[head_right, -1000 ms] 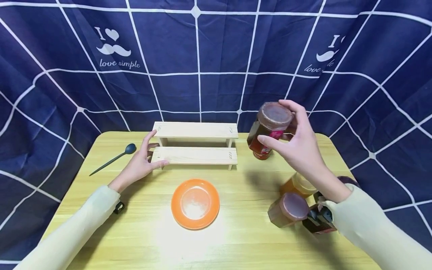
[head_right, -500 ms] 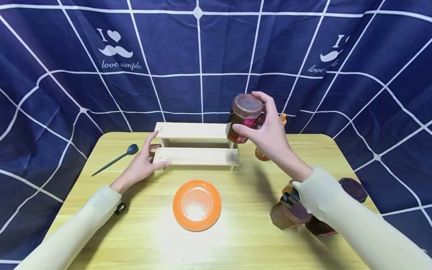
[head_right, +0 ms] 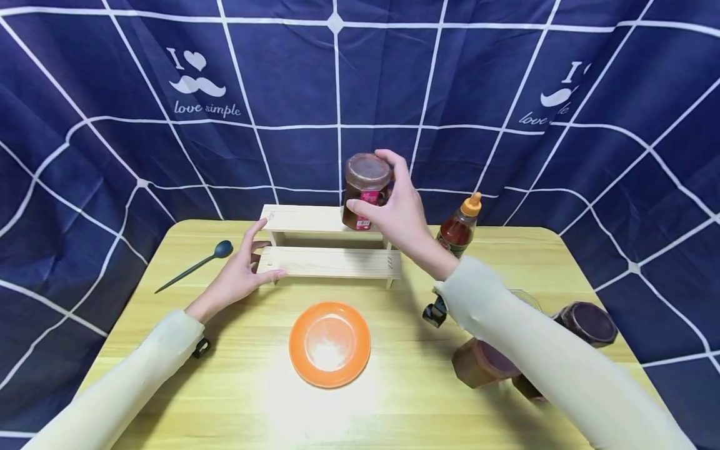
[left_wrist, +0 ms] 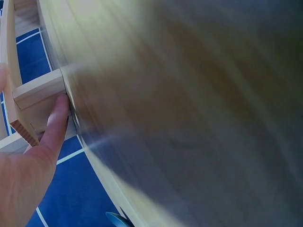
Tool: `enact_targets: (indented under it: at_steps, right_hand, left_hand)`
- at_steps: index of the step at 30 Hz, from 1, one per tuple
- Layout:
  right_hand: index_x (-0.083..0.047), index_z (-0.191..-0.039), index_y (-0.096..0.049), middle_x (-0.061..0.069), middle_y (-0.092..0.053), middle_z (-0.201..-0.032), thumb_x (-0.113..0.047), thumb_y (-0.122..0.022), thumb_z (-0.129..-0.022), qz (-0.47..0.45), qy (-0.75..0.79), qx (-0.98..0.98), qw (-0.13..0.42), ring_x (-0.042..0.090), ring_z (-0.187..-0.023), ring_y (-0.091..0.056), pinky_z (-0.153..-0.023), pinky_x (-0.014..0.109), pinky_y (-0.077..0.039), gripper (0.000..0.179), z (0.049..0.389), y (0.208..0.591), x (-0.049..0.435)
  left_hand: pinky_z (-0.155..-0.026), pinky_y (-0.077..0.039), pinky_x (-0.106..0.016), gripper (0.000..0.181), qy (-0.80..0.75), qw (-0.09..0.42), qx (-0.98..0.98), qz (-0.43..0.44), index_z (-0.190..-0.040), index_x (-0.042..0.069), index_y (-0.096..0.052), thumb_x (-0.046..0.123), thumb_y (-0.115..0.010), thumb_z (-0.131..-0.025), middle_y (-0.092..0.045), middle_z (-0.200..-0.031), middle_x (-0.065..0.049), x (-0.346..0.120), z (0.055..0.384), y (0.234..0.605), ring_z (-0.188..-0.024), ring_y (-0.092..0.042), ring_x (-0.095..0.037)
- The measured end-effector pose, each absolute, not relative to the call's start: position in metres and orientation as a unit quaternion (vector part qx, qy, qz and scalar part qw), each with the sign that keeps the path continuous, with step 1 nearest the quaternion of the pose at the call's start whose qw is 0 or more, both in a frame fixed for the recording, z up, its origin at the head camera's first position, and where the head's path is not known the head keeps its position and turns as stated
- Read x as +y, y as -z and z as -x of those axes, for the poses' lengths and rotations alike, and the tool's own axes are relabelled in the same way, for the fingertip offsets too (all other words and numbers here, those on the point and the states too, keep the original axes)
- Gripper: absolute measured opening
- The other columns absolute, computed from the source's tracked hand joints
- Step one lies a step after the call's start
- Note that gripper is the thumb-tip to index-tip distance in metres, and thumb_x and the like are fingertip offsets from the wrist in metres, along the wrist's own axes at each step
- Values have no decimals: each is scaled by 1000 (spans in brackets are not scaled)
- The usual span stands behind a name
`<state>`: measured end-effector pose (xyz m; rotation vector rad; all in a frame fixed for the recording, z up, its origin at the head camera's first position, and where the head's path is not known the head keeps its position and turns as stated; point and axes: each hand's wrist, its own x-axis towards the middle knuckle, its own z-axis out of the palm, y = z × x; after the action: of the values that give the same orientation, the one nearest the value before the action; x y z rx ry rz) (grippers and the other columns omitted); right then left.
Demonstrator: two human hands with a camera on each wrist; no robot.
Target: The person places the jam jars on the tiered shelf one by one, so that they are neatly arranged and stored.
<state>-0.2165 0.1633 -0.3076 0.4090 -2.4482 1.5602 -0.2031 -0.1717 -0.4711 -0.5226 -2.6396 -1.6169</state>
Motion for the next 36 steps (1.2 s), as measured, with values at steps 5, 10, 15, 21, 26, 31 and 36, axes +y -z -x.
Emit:
enact_targets:
  at_steps: [5,10,15,21,26,31,36]
  right_hand:
    - [-25,-163,-38,6,-60,-141,-20,-94,-88,-131,-516,-841,97,24,-110,-66,-91,35,-52,94,223,320,145]
    - [-26,-163,-39,6,-60,-140,-19,-95,-87,-118,-536,-831,90,27,-105,-66,-88,38,-53,94,230,334,128]
    - [-26,-163,-39,8,-58,-145,-16,-94,-87,-117,-553,-820,90,28,-111,-67,-94,44,-55,95,239,346,114]
    - [-26,-162,-42,9,-60,-140,-14,-97,-84,-115,-559,-815,100,27,-106,-68,-91,43,-56,96,248,353,103]
    - [-24,-162,-43,11,-59,-139,-10,-96,-83,-112,-557,-817,99,27,-107,-68,-93,41,-56,96,251,356,96]
    - [-24,-162,-43,13,-59,-140,-8,-96,-84,-113,-545,-824,107,32,-114,-66,-97,45,-55,96,251,358,89]
    - [-24,-162,-44,12,-63,-137,-13,-97,-82,-116,-517,-838,126,30,-114,-65,-98,46,-53,96,254,361,82]
  left_hand:
    - [-96,-56,-54,120,517,-1,-840,166,-175,34,-12,17,-95,-89,-56,-153,-25,-172,203,472,-133,-62,-40]
    - [-95,-56,-54,121,515,-5,-841,164,-175,35,-11,19,-95,-89,-58,-150,-25,-171,202,471,-125,-66,-39]
    - [-96,-55,-54,121,518,-3,-840,161,-175,35,-12,19,-96,-89,-60,-149,-25,-172,202,470,-126,-65,-39]
    - [-94,-56,-52,121,519,-6,-840,159,-175,36,-13,19,-96,-89,-60,-148,-23,-172,202,472,-119,-69,-38]
    - [-94,-56,-52,122,519,-8,-839,161,-175,35,-11,18,-95,-89,-60,-148,-24,-171,203,471,-116,-70,-38]
    - [-96,-56,-52,122,519,-11,-840,159,-175,37,-11,21,-95,-89,-60,-147,-23,-171,203,471,-116,-70,-36]
    - [-95,-56,-51,121,518,-12,-841,154,-174,39,-11,21,-95,-89,-60,-147,-23,-171,204,472,-116,-70,-36]
